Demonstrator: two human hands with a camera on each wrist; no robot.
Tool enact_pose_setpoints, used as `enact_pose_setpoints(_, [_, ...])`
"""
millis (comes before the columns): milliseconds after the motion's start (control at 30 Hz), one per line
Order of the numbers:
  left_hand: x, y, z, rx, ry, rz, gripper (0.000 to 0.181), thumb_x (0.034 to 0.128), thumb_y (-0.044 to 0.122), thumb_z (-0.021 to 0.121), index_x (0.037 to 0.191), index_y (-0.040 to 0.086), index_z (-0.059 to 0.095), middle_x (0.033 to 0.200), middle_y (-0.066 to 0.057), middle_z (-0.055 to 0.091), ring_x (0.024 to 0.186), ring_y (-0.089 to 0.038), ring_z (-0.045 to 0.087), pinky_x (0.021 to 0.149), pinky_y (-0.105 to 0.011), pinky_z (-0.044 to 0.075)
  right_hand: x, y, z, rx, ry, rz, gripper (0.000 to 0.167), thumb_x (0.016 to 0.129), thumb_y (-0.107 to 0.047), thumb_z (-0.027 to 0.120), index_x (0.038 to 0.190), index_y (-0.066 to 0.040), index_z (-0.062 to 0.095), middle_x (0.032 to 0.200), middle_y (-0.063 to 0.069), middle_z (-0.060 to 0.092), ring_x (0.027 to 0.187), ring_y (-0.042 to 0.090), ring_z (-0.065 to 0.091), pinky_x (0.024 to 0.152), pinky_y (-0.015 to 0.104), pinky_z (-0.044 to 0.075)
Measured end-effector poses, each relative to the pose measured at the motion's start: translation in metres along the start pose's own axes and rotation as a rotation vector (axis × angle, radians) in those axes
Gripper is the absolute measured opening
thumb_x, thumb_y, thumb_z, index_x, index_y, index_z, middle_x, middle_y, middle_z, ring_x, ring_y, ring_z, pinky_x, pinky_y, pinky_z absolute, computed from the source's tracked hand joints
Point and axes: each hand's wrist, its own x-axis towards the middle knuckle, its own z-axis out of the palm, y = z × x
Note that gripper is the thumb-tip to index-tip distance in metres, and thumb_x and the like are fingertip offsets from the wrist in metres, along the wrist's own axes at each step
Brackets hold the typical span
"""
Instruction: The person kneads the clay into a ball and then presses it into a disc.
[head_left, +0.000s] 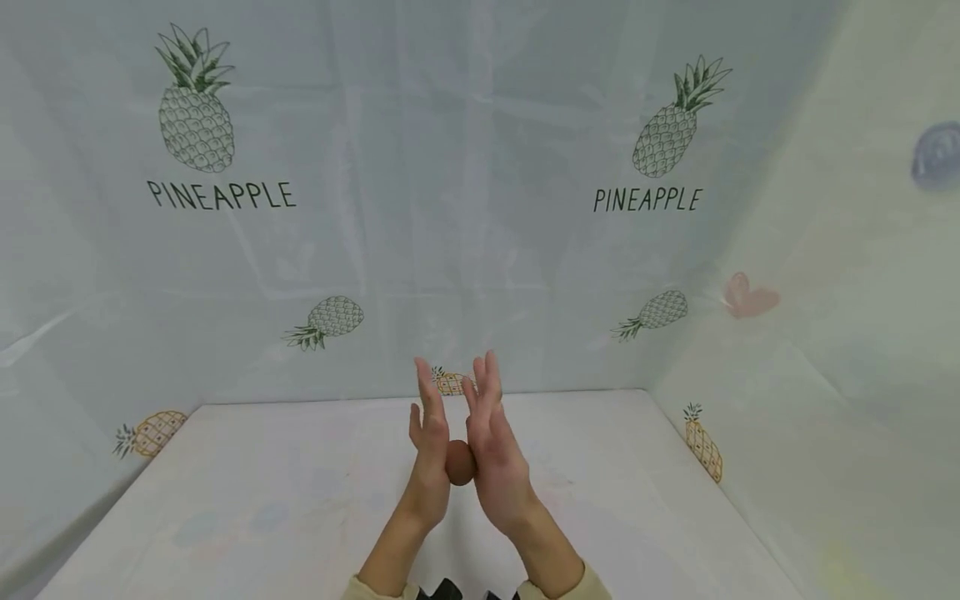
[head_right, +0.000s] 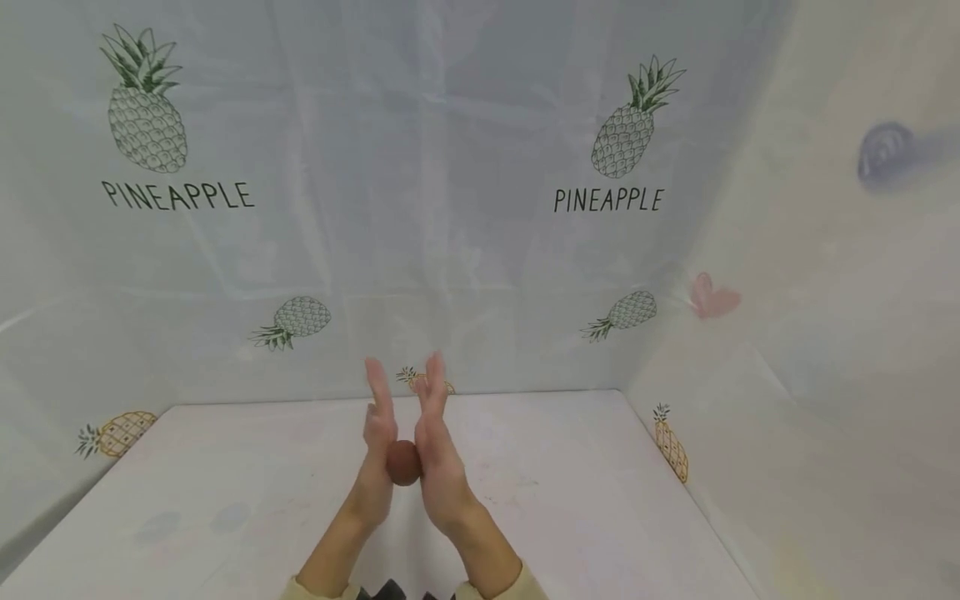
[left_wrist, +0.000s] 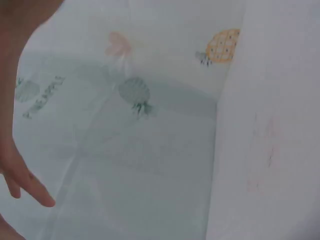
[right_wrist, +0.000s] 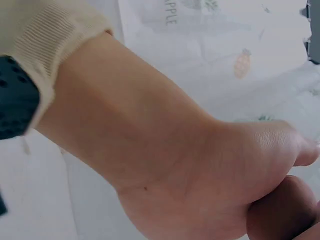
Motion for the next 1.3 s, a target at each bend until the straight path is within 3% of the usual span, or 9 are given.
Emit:
enact_pose_setpoints(233, [-0.011,0.018,0.023,-0.128,-0.108,0.016,0.057,0.1136,0.043,0.002,0.167,0.039,-0.018,0.174,0.019,-0.026,0.159,-0.012,-0.028,0.116,-0.072,-0.023,0.004,-0.004,-0.017,-0.017,0.133,-0.101,0.065,0.111,-0.05,0.009,0.167,-0.036,-0.021,0.174,-0.009,-0.023,0.162,0.027,-0.017,0.12,0.069,-0.021])
enact_pose_setpoints(433, [-0.016,0.03,0.03,-0.211,-0.171,0.032,0.057,0.1134,0.045,0.001,0.167,0.038,-0.017,0.174,0.016,-0.027,0.159,-0.01,-0.028,0.114,-0.077,-0.022,0.008,0.003,-0.03,-0.057,0.207,-0.088,0.065,0.113,-0.048,0.014,0.167,-0.037,-0.02,0.175,-0.01,-0.022,0.162,0.025,-0.018,0.121,0.07,-0.018])
enact_pose_setpoints(567, [-0.015,0.029,0.025,-0.168,-0.136,0.051,0.058,0.1134,0.045,-0.001,0.168,0.035,-0.017,0.175,0.013,-0.026,0.16,-0.011,-0.025,0.117,-0.074,-0.019,0.007,0.013,-0.029,-0.136,0.217,0.085,0.063,0.114,-0.053,0.015,0.166,-0.043,-0.019,0.174,-0.014,-0.022,0.163,0.023,-0.018,0.125,0.067,-0.012])
enact_pose_setpoints(667, [-0.011,0.026,0.016,-0.15,-0.088,0.043,0.059,0.1124,0.049,-0.001,0.167,0.035,-0.019,0.175,0.014,-0.025,0.16,-0.013,-0.025,0.118,-0.072,-0.02,0.007,0.021,-0.021,-0.192,0.17,0.229,0.063,0.114,-0.058,0.015,0.165,-0.045,-0.019,0.173,-0.016,-0.023,0.161,0.022,-0.021,0.126,0.066,-0.009])
enact_pose_setpoints(833, [-0.004,0.021,-0.005,-0.133,0.021,0.016,0.064,0.1089,0.063,0.002,0.166,0.042,-0.02,0.173,0.02,-0.024,0.159,-0.012,-0.029,0.116,-0.07,-0.026,0.004,0.026,-0.002,-0.135,0.053,0.351,0.063,0.112,-0.061,0.012,0.165,-0.046,-0.02,0.175,-0.011,-0.018,0.164,0.03,-0.012,0.124,0.072,-0.008])
enact_pose_setpoints(933, [0.0,0.015,-0.016,-0.118,0.071,-0.007,0.066,0.1081,0.066,0.004,0.165,0.044,-0.02,0.172,0.025,-0.024,0.158,-0.009,-0.029,0.117,-0.067,-0.026,0.002,0.022,0.008,-0.062,0.022,0.375,0.062,0.112,-0.062,0.011,0.164,-0.049,-0.018,0.177,-0.009,-0.014,0.165,0.034,-0.005,0.125,0.071,-0.005])
enact_pose_setpoints(1100, [0.004,0.001,-0.026,-0.057,0.123,-0.042,0.062,0.1095,0.06,0.004,0.164,0.044,-0.021,0.171,0.026,-0.026,0.158,-0.006,-0.028,0.119,-0.064,-0.026,0.0,0.009,0.013,0.023,-0.022,0.347,0.062,0.113,-0.061,0.011,0.164,-0.048,-0.019,0.176,-0.009,-0.016,0.164,0.032,-0.01,0.123,0.073,-0.011])
enact_pose_setpoints(1200, [0.005,-0.005,-0.021,0.026,0.132,-0.029,0.064,0.11,0.059,0.004,0.165,0.04,-0.021,0.172,0.02,-0.027,0.159,-0.009,-0.027,0.118,-0.062,-0.027,0.001,0.003,0.009,0.049,-0.038,0.295,0.063,0.113,-0.059,0.009,0.166,-0.042,-0.021,0.176,-0.01,-0.018,0.164,0.029,-0.016,0.122,0.073,-0.013])
enact_pose_setpoints(1300, [0.004,-0.006,-0.01,0.138,0.105,0.033,0.066,0.1115,0.057,0.004,0.168,0.03,-0.019,0.174,0.011,-0.025,0.161,-0.017,-0.024,0.117,-0.065,-0.024,0.003,0.0,0.002,0.086,-0.008,0.243,0.065,0.112,-0.059,0.006,0.165,-0.038,-0.025,0.175,-0.009,-0.021,0.163,0.028,-0.02,0.122,0.071,-0.016])
